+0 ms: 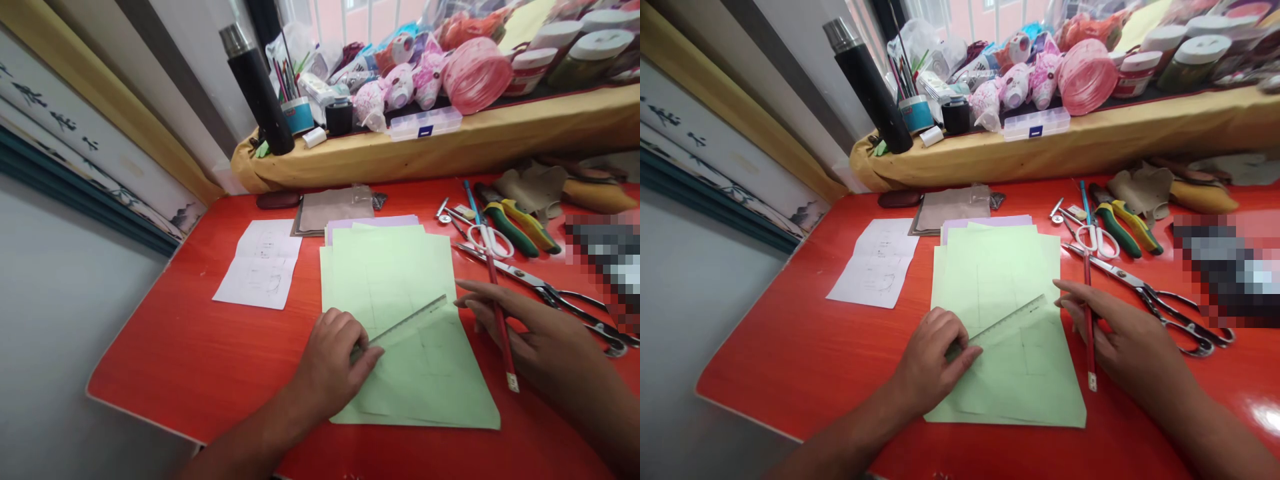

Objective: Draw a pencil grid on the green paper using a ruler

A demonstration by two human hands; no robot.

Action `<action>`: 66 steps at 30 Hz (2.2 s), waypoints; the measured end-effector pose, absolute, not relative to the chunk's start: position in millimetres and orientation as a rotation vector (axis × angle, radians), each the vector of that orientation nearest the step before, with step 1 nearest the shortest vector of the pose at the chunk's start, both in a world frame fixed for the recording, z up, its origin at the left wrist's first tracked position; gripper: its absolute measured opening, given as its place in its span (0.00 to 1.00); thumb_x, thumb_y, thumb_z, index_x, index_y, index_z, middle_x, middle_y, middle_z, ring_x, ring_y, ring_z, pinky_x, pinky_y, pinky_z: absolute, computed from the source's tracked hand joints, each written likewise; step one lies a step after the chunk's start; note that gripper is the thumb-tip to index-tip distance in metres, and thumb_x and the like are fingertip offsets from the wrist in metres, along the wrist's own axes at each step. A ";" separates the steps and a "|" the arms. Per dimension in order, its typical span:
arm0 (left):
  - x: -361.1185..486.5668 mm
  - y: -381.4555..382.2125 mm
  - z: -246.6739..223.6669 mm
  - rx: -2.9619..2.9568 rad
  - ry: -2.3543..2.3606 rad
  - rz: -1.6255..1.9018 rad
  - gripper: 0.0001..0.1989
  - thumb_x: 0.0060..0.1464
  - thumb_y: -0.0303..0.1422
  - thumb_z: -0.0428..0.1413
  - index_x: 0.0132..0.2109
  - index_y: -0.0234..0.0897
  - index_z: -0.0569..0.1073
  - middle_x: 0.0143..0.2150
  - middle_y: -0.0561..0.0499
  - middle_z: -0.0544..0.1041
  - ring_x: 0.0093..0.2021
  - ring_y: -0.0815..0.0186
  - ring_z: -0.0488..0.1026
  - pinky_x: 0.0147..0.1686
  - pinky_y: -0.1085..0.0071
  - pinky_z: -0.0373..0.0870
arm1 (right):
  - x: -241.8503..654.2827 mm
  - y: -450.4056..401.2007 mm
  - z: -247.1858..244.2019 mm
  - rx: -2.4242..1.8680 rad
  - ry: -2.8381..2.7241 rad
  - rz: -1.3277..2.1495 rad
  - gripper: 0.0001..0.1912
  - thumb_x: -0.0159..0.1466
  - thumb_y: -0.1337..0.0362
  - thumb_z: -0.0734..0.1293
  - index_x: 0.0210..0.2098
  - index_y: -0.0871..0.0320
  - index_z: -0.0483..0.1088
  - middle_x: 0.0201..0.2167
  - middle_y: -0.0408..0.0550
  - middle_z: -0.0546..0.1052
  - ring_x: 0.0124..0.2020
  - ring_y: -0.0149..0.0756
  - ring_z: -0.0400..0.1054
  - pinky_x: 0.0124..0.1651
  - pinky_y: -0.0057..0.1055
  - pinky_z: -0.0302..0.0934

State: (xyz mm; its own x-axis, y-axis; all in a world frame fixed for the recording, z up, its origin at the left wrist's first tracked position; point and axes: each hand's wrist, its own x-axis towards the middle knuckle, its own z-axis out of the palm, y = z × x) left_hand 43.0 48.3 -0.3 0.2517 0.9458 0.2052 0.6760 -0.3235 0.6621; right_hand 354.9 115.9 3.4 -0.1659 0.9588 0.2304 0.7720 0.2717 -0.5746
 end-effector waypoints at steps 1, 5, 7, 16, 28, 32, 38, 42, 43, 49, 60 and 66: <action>42.8 48.6 0.1 2.071 1.478 0.825 0.15 0.71 0.41 0.58 0.37 0.41 0.64 0.34 0.53 0.71 0.37 0.61 0.65 0.38 0.63 0.61 | 354.6 115.9 4.3 -1.550 -1.993 0.443 0.18 0.72 0.47 0.66 0.55 0.40 0.81 0.40 0.42 0.89 0.36 0.49 0.86 0.36 0.38 0.77; 42.2 49.8 1.2 2.020 1.494 0.841 0.17 0.72 0.43 0.57 0.36 0.42 0.65 0.33 0.53 0.71 0.37 0.62 0.65 0.38 0.63 0.61 | 354.8 117.2 5.6 -1.568 -1.996 0.449 0.19 0.71 0.47 0.65 0.55 0.41 0.82 0.39 0.43 0.89 0.37 0.52 0.86 0.36 0.40 0.77; 42.3 50.2 1.5 2.006 1.496 0.842 0.17 0.72 0.44 0.57 0.36 0.42 0.65 0.33 0.53 0.71 0.37 0.61 0.65 0.38 0.63 0.61 | 355.8 118.0 4.4 -1.587 -2.004 0.457 0.20 0.71 0.47 0.64 0.56 0.41 0.82 0.41 0.44 0.89 0.40 0.53 0.86 0.37 0.41 0.77; 43.1 51.8 4.1 1.907 1.487 0.874 0.18 0.70 0.46 0.57 0.35 0.42 0.66 0.33 0.52 0.71 0.37 0.61 0.65 0.38 0.62 0.60 | 362.8 116.2 -5.1 -1.579 -2.094 0.477 0.27 0.71 0.64 0.60 0.66 0.39 0.75 0.52 0.41 0.87 0.45 0.48 0.85 0.45 0.39 0.76; 34.1 57.4 15.1 1.399 1.545 1.043 0.21 0.67 0.52 0.59 0.34 0.41 0.68 0.32 0.53 0.70 0.34 0.64 0.66 0.35 0.68 0.65 | 351.8 112.3 23.3 -1.544 -1.830 0.616 0.19 0.72 0.52 0.66 0.55 0.51 0.81 0.37 0.49 0.88 0.36 0.45 0.84 0.41 0.38 0.77; 28.7 61.4 16.5 1.208 1.532 1.133 0.23 0.66 0.55 0.59 0.35 0.40 0.70 0.31 0.54 0.67 0.31 0.66 0.64 0.32 0.71 0.64 | 345.8 110.0 32.4 -1.489 -1.658 0.666 0.17 0.73 0.50 0.66 0.52 0.50 0.81 0.33 0.47 0.86 0.32 0.44 0.81 0.42 0.43 0.77; 25.0 65.1 18.9 1.035 1.529 1.234 0.24 0.65 0.55 0.61 0.34 0.40 0.71 0.34 0.52 0.69 0.36 0.64 0.66 0.38 0.71 0.67 | 341.8 108.7 47.6 -1.439 -1.412 0.766 0.11 0.73 0.52 0.69 0.49 0.47 0.79 0.33 0.46 0.84 0.29 0.43 0.78 0.33 0.42 0.74; 22.9 66.5 18.4 0.966 1.535 1.269 0.23 0.63 0.55 0.63 0.34 0.41 0.71 0.35 0.51 0.70 0.36 0.63 0.67 0.37 0.70 0.68 | 341.1 109.4 51.9 -1.403 -1.320 0.785 0.10 0.73 0.51 0.69 0.44 0.49 0.79 0.33 0.47 0.83 0.26 0.40 0.73 0.33 0.41 0.72; 22.6 66.8 18.1 0.956 1.534 1.275 0.23 0.62 0.55 0.63 0.34 0.41 0.72 0.35 0.51 0.70 0.36 0.63 0.67 0.38 0.70 0.68 | 341.4 109.7 51.6 -1.386 -1.286 0.809 0.11 0.73 0.51 0.69 0.43 0.49 0.79 0.33 0.47 0.83 0.26 0.40 0.73 0.32 0.41 0.71; 23.5 68.5 19.1 0.924 1.509 1.310 0.24 0.59 0.56 0.65 0.33 0.40 0.72 0.34 0.52 0.70 0.36 0.64 0.67 0.38 0.71 0.68 | 345.6 110.9 47.1 -1.342 -1.212 0.897 0.12 0.73 0.50 0.70 0.42 0.50 0.80 0.32 0.46 0.82 0.27 0.38 0.73 0.32 0.38 0.68; 24.6 70.1 19.4 0.910 1.490 1.321 0.24 0.59 0.55 0.66 0.32 0.40 0.73 0.33 0.52 0.70 0.35 0.65 0.67 0.37 0.71 0.67 | 341.8 110.1 49.4 -1.398 -1.222 0.852 0.14 0.72 0.50 0.71 0.41 0.54 0.81 0.30 0.47 0.83 0.26 0.36 0.73 0.31 0.36 0.70; 23.5 70.1 17.9 0.911 1.481 1.321 0.23 0.61 0.54 0.66 0.33 0.40 0.73 0.33 0.52 0.70 0.36 0.65 0.66 0.37 0.71 0.67 | 342.4 108.4 49.9 -1.417 -1.259 0.840 0.14 0.72 0.50 0.71 0.41 0.54 0.81 0.30 0.47 0.84 0.27 0.36 0.74 0.33 0.35 0.71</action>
State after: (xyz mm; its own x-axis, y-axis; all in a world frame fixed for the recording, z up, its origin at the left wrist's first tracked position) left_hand 23.5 70.1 17.9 -0.3013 0.9405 -0.1574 -0.0496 0.1494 0.9875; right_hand 342.4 108.4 49.9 0.2106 0.9699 0.1224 0.2597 0.0652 -0.9635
